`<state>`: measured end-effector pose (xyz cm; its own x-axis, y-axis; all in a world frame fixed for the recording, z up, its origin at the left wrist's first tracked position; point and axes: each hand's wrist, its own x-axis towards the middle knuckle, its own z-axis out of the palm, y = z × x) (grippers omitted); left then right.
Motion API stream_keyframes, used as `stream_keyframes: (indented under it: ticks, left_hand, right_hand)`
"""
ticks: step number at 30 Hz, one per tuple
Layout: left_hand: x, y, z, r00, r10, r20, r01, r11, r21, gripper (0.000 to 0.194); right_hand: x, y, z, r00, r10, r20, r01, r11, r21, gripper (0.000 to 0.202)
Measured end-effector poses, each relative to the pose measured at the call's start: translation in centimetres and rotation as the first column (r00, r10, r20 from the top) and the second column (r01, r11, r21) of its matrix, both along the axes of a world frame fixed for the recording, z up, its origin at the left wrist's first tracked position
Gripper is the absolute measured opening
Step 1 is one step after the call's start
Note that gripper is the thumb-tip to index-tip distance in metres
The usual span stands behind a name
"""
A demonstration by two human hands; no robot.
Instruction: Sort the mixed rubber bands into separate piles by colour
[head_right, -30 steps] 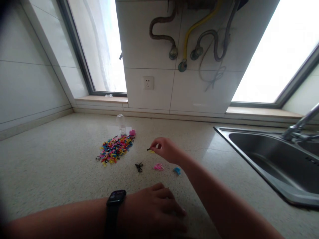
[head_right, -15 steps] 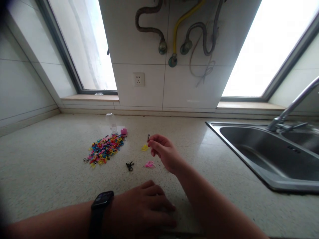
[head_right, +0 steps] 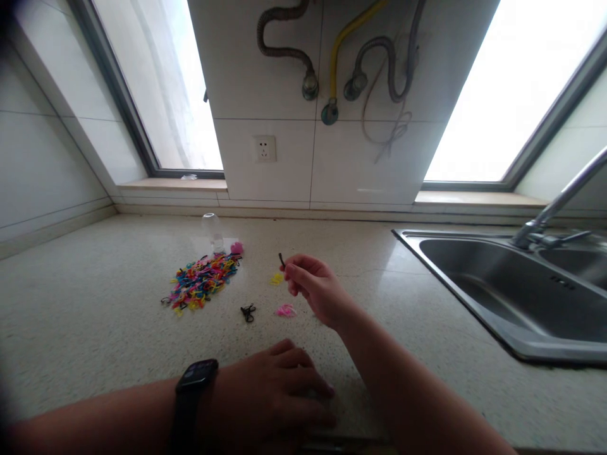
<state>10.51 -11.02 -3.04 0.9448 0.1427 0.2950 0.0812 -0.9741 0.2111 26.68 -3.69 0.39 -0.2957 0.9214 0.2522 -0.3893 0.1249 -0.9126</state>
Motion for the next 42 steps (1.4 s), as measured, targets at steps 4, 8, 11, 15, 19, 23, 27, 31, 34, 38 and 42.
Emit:
stream_keyframes:
  ticks: [4,8,11,15,19,23,27,31,34,38,42]
  left_hand:
    - [0.0,0.0,0.0,1.000,-0.006,0.002,0.006,1.000,0.000,0.035]
    - [0.0,0.0,0.0,1.000,-0.003,0.014,0.003,1.000,0.003,0.035]
    - [0.0,-0.1,0.0,1.000,-0.001,0.012,0.001,1.000,0.013,0.035]
    - [0.0,0.0,-0.2,1.000,-0.009,0.019,0.008,0.998,0.057,0.036]
    - [0.2,0.0,-0.6,1.000,-0.006,0.026,0.003,0.992,0.123,0.033]
    - [0.3,-0.1,-0.9,1.000,-0.003,0.024,-0.001,0.989,0.149,0.032]
    - [0.3,-0.2,-1.1,0.999,-0.002,0.049,-0.007,0.985,0.172,0.032]
    - [0.4,0.0,-1.4,0.997,-0.016,0.080,0.002,0.984,0.176,0.032]
    - [0.5,0.2,-1.6,0.996,-0.027,0.090,0.010,0.983,0.182,0.030]
    - [0.4,0.1,-1.4,0.997,-0.014,0.076,0.000,0.982,0.187,0.031]
    - [0.2,0.1,-1.0,0.999,-0.015,0.047,0.006,0.982,0.187,0.034]
  right_hand:
    - [0.2,0.2,-0.2,0.997,-0.053,0.055,0.050,0.997,0.056,0.018]
    - [0.3,0.6,-0.6,0.986,-0.103,0.134,0.086,0.989,0.124,0.020]
    - [0.1,0.6,-0.7,0.960,-0.146,0.237,0.102,0.977,0.188,0.020]
    - [-0.2,0.2,-0.8,0.825,-0.341,0.452,0.131,0.892,0.434,0.014]
    - [-1.0,0.2,-1.4,0.627,-0.483,0.611,-0.084,0.738,0.669,0.007]
    - [-2.2,0.9,-2.3,0.458,-0.520,0.721,-0.292,0.678,0.674,0.008]
    - [-3.1,1.3,-2.8,0.326,-0.534,0.780,-0.387,0.678,0.625,0.010]
    - [-3.4,1.2,-2.8,0.264,-0.522,0.811,-0.436,0.685,0.583,0.010]
    - [-3.5,1.2,-2.7,0.241,-0.498,0.833,-0.462,0.695,0.550,0.010]
    - [-3.4,1.1,-2.5,0.256,-0.461,0.849,-0.476,0.705,0.526,0.011]
    - [-2.7,1.0,-2.1,0.295,-0.428,0.854,-0.477,0.709,0.520,0.012]
